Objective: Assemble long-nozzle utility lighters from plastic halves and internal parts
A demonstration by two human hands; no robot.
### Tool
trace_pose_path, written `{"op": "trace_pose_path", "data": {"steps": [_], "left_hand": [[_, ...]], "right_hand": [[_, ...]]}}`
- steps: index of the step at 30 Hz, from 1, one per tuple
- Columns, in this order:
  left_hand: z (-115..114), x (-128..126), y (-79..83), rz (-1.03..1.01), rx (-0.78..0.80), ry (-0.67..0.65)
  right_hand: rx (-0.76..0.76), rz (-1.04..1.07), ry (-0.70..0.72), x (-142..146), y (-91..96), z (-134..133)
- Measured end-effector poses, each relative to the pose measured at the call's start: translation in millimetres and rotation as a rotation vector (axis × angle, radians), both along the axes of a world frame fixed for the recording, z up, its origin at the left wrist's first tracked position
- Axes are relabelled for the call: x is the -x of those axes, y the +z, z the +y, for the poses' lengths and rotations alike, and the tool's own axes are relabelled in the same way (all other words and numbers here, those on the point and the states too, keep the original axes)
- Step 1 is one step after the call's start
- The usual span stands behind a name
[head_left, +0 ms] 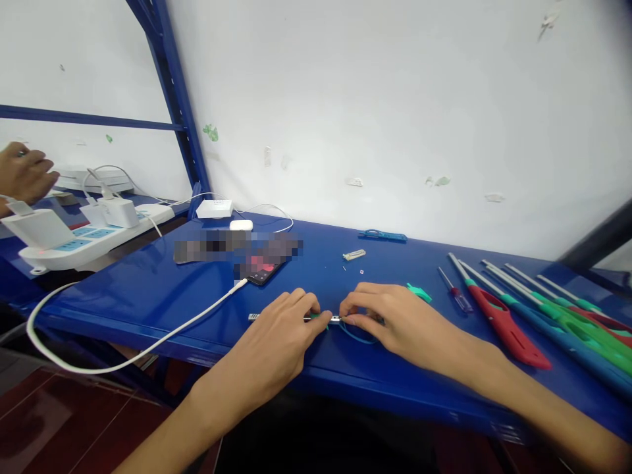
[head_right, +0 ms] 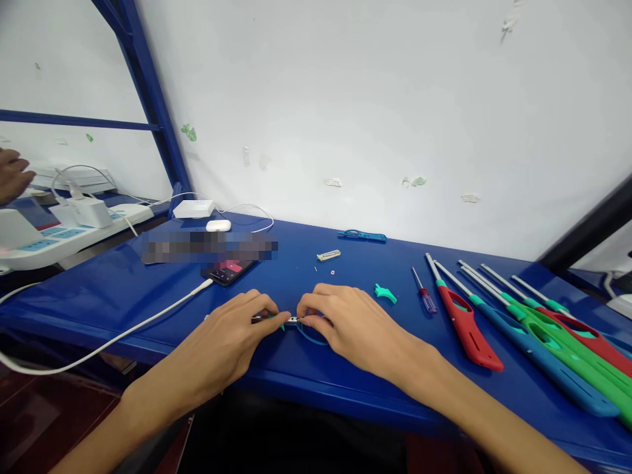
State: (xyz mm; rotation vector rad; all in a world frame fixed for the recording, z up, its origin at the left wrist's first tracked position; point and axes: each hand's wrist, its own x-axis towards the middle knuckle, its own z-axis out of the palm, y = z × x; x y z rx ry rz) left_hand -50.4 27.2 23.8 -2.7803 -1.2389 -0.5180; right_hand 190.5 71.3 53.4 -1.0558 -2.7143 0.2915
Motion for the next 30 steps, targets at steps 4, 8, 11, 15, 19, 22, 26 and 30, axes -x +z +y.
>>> {"op": "trace_pose_path", "data": {"steps": [4,8,11,15,19,22,26,30], "left_hand": [[-1.5,-2.7,2.2,0.038,-0.026,-0.014],[0.7,1.0,0.0,-0.056,0.034,-0.068],[1.8,2.2,-3.2,-0.121,0.064,-0.091],[1.8,-5.4,-8.9,-0.220,0.078,-0.079],[4.4,-15.5,-15.4,-0.293,0.053,-0.044],[6.7,-18.6,-16.9,-0.412,0.134,-0.018],[7.3,-19.0,-14.0,-0.532,0.258,0.035],[6.6,-18.7,-12.4,-0.538,0.294,0.048]], "right_hand": [[0.016,0.000,-0.009,-0.1,-0.9,-0.7],[0.049,0.018,-0.047,-0.1,-0.6,-6.3],[0.071,0.021,-0.066,-0.4,0.5,-11.6],[0.101,0.037,-0.121,-0.7,0.7,-16.0],[0.093,0.038,-0.131,0.4,0.0,-18.1],[0.083,0.033,-0.123,0.6,-0.2,-19.9],[0.082,0.056,-0.134,-0.9,-1.7,-20.8],[0.070,0.057,-0.129,-1.6,-3.2,-19.8]]}}
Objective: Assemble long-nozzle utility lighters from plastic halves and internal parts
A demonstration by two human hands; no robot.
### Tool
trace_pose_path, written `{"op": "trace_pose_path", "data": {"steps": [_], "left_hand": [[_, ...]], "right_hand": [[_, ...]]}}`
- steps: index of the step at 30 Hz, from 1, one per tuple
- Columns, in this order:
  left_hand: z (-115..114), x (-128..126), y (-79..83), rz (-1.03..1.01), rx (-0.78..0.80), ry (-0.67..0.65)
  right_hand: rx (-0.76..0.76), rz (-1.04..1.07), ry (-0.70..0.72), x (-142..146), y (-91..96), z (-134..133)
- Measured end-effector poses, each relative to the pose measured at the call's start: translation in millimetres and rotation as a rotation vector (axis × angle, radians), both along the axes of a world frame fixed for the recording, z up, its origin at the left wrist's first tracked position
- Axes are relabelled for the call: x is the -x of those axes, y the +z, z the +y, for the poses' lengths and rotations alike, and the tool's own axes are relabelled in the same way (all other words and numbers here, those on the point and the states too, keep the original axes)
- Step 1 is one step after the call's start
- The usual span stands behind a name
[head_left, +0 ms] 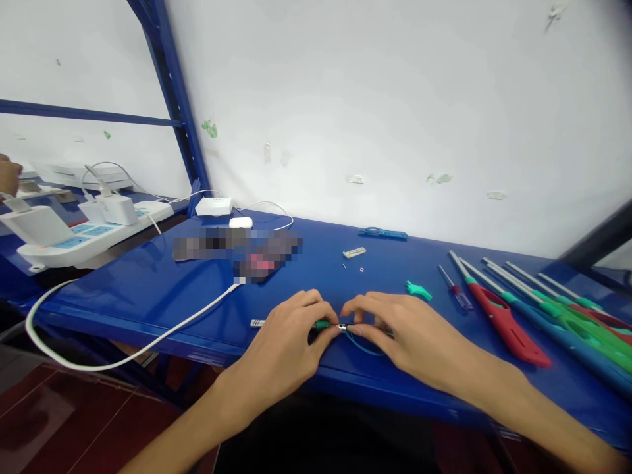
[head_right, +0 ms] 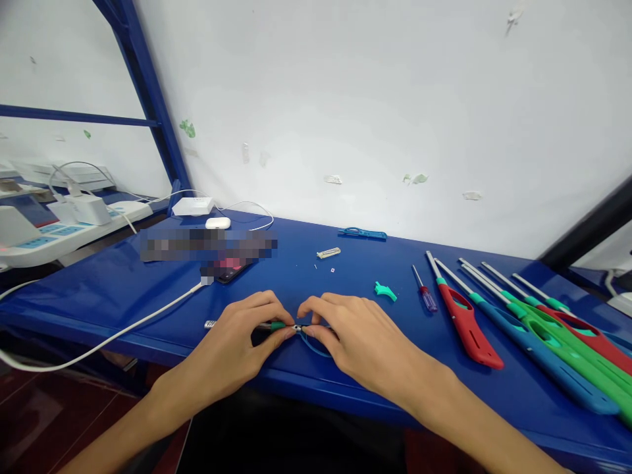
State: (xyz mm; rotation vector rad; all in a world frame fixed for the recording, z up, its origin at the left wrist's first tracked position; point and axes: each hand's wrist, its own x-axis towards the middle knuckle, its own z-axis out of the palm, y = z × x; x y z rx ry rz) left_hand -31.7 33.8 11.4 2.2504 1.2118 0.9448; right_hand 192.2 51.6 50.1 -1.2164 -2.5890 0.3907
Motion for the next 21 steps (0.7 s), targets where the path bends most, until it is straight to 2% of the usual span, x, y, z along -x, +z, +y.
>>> {"op": "trace_pose_path", "data": {"steps": [4,9,14,18,21], "left_hand": [[-1.9,0.7,-2.4,0.083,-0.108,-0.029],[-5.0,1.2,-3.7,0.243,-0.218,-0.050],[-3.3,2.8,-0.5,0.171,-0.153,-0.083],[-2.0,3.7,1.2,0.124,-0.101,-0.086],[-2.3,3.7,1.3,0.114,-0.098,-0.088]], "right_hand": [[-0.039,-0.046,0.012,0.7,-0.6,-0.8],[-0.080,-0.006,0.006,-7.3,0.3,-3.3],[-0.187,0.053,-0.101,-38.6,0.6,-7.4],[-0.162,0.059,-0.159,-64.9,-6.0,-16.6],[-0.140,0.085,-0.160,-70.6,-12.9,-23.6]]}}
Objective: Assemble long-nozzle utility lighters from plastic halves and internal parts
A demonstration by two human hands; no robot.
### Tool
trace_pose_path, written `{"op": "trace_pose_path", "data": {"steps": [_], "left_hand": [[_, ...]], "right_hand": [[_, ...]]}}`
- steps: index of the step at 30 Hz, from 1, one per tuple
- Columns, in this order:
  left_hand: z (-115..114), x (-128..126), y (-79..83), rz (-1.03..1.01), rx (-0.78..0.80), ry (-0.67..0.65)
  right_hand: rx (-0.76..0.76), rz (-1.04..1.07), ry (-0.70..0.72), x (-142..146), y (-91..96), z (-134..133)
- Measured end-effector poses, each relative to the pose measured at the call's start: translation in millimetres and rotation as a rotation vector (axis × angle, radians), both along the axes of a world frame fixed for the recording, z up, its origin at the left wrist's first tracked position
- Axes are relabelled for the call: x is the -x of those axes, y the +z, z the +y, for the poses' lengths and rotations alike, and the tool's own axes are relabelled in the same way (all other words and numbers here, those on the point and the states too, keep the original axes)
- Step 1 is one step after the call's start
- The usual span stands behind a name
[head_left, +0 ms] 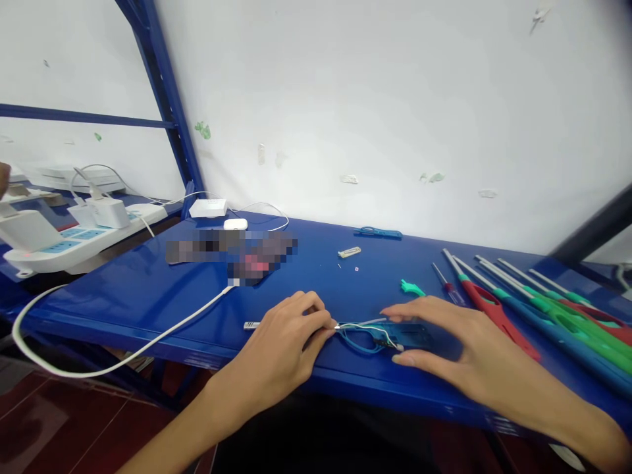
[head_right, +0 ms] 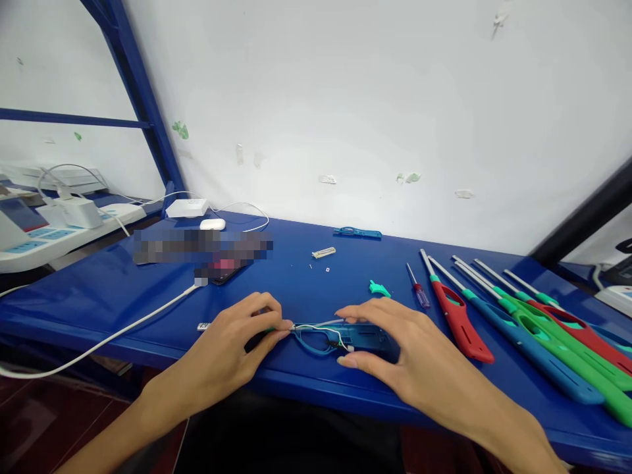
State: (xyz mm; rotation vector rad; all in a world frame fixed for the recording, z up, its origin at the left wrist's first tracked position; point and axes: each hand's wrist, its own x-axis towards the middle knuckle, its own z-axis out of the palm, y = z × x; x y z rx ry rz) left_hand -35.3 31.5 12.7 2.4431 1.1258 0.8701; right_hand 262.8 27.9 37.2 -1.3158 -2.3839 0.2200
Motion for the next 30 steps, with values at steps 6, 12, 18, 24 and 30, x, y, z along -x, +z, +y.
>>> {"op": "trace_pose_path", "data": {"steps": [6,12,18,24,30], "left_hand": [[-1.0,0.0,0.4,0.012,-0.006,0.002],[-0.6,-0.8,-0.1,0.004,-0.004,-0.004],[-0.1,-0.2,-1.4,0.013,0.011,-0.009],[-0.8,-0.1,-2.0,0.027,0.022,-0.012],[1.1,-0.3,-1.4,0.021,0.028,-0.022]], "right_hand": [[0.032,0.066,0.043,10.5,-6.7,-1.2],[-0.011,0.109,0.046,10.8,-3.3,0.0],[-0.095,0.127,0.085,9.8,-3.8,4.8],[-0.121,0.086,0.100,7.3,-12.2,8.1],[-0.177,0.079,0.106,8.0,-8.3,9.9]]}}
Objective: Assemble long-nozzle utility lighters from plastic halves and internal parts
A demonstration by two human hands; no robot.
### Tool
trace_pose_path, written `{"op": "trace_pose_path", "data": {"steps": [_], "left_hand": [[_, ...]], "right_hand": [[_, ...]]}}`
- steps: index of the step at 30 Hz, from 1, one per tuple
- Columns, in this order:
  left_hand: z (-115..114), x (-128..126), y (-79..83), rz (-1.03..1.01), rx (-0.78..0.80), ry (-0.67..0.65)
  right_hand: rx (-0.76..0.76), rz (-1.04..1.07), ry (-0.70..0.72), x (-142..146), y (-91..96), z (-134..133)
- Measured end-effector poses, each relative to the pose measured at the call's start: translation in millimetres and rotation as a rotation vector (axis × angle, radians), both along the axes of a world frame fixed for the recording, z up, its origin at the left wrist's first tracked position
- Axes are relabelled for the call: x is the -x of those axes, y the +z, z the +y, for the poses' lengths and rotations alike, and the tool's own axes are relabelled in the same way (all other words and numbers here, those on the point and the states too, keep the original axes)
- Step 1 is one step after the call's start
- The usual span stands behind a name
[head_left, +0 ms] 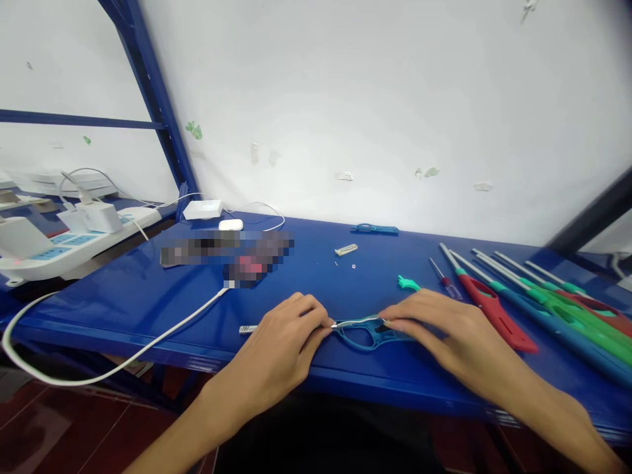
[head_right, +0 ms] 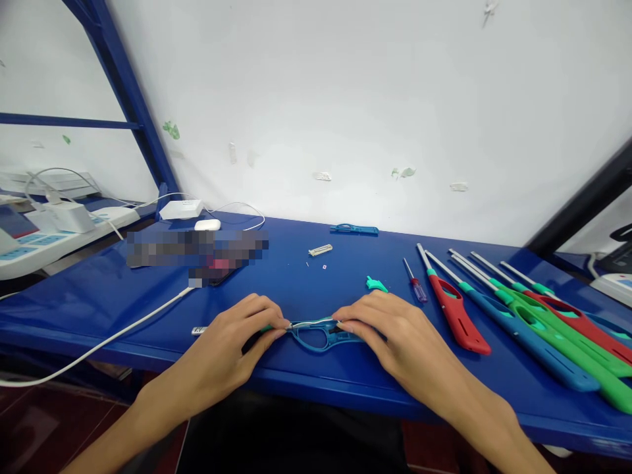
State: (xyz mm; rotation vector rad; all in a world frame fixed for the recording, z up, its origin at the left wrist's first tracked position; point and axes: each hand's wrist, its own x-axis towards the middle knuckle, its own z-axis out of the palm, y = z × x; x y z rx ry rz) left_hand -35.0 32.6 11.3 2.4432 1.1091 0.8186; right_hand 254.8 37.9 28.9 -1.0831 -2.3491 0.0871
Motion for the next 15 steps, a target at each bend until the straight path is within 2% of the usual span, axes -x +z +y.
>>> {"op": "trace_pose_path", "data": {"steps": [15], "left_hand": [[-1.3,-0.7,0.5,0.022,-0.024,0.005]], "right_hand": [[-0.018,0.056,-0.009,3.8,-2.0,-8.3]]}}
